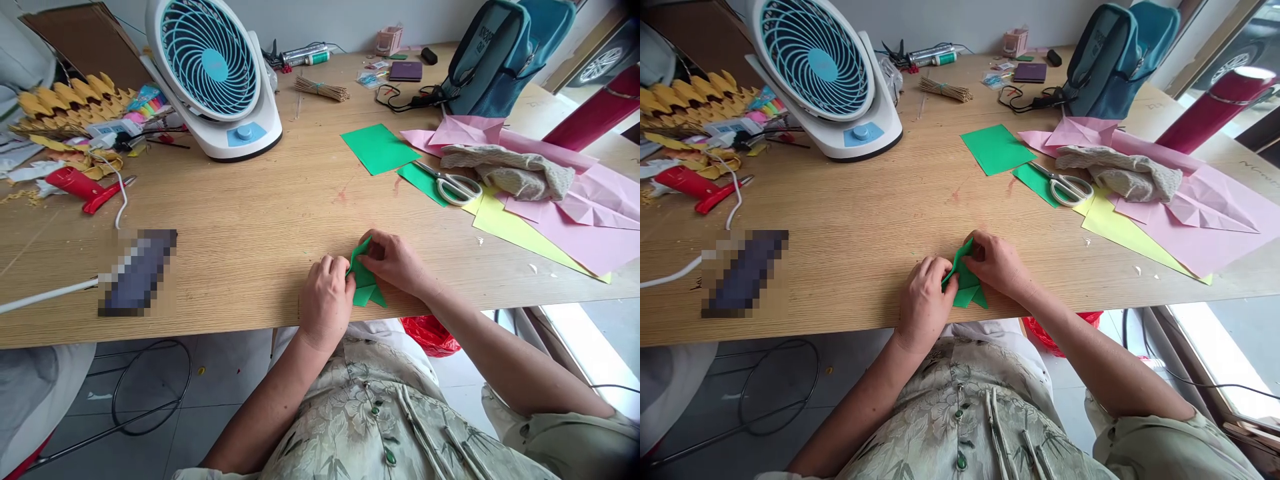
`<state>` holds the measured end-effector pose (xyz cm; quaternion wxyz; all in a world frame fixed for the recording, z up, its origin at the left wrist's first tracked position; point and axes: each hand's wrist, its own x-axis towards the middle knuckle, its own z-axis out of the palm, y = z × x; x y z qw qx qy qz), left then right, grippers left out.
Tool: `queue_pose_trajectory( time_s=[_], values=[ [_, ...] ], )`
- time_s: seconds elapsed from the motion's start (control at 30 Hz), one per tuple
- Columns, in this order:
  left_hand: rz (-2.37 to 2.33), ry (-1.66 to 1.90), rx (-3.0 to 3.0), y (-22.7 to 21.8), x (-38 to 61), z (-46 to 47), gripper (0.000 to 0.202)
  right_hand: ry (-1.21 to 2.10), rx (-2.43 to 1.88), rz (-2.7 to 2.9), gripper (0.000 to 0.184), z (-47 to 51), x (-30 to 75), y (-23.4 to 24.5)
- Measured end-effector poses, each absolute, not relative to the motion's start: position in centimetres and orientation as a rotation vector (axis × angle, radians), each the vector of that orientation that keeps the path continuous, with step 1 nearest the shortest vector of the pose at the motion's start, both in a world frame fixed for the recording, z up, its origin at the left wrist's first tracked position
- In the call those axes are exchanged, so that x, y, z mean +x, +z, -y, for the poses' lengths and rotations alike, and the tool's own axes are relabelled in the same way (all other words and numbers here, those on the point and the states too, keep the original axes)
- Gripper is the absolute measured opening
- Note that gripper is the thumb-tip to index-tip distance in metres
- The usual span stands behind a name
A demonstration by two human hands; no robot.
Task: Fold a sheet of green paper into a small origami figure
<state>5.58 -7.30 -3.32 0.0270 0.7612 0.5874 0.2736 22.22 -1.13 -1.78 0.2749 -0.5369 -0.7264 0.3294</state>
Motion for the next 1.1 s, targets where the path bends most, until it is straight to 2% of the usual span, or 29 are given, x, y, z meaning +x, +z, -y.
queue_pose_trajectory(
  time_s=[0.3,0.47,0.67,0.9,1.1],
  values=[
    [-1.792,0.811,2.452,-3.5,5.7,7.6,0.011,0.720,-1.525,1.935,0.003,0.7,21.8,-1.7],
    [-1.763,0.807,2.585,-3.4,5.6,7.6,0.011,0.725,-1.534,1.905,0.010,0.3,22.0,-1.6],
    [-1.707,0.772,2.631,-3.4,5.5,7.8,0.021,0.980,-1.504,1.789,0.018,0.5,21.9,-0.8],
    [-1.739,0.708,2.617,-3.3,5.6,7.8,0.018,0.842,-1.491,1.888,0.024,1.0,21.4,-0.7],
    [-1.695,0.722,2.633,-3.5,5.6,8.0,0.017,0.939,-1.504,1.870,0.029,0.7,21.7,-1.1]
  ],
)
